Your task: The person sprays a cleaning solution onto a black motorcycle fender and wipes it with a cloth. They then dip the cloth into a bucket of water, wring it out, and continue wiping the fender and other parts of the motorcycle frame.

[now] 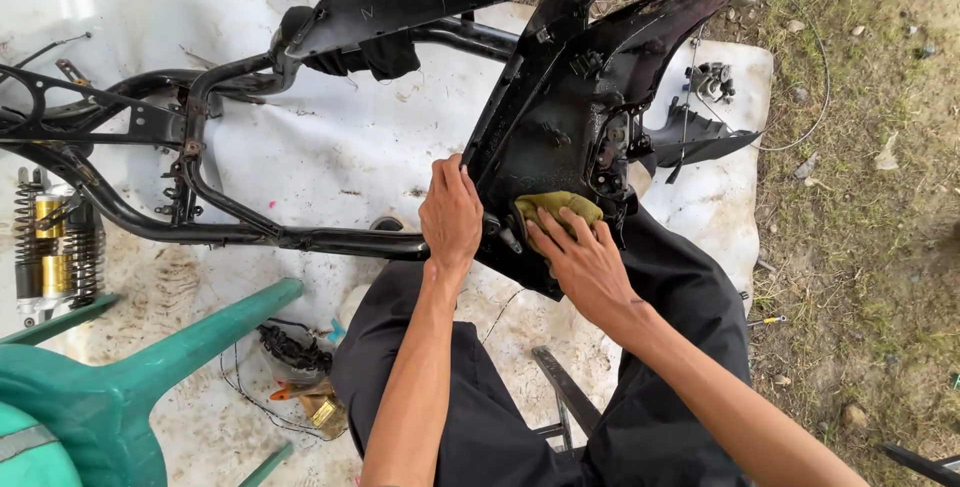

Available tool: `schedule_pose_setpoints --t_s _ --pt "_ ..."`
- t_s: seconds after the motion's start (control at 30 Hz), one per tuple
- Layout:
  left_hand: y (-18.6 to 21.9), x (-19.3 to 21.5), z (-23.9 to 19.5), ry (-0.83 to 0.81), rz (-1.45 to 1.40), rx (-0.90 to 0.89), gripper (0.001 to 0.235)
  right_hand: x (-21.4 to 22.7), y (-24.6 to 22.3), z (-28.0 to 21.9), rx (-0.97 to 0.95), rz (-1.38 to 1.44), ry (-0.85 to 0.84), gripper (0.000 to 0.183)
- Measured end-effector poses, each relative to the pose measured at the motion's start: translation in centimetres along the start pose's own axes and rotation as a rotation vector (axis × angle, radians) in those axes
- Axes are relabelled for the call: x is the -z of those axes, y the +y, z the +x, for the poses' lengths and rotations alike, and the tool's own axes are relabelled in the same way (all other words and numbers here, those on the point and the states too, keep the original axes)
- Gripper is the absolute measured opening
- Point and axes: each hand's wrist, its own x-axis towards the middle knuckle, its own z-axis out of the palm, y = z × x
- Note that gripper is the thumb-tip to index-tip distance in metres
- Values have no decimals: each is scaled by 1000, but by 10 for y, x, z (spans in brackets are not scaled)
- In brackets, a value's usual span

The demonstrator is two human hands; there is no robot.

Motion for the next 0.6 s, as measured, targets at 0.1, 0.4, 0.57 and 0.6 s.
schedule_pose_setpoints --t_s 0.1,0.4,0.57,0.6 --pt "-2 0 0 -27 -26 15 19 -10 10 14 8 -13 67 70" --pt "5 8 5 32 -18 -19 20 -26 22 96 -217 -72 257 62" --pt "4 3 4 -24 -11 35 21 -11 9 63 -205 -175 178 65" --pt "7 5 4 1 -20 27 20 -8 7 53 -203 -188 106 67"
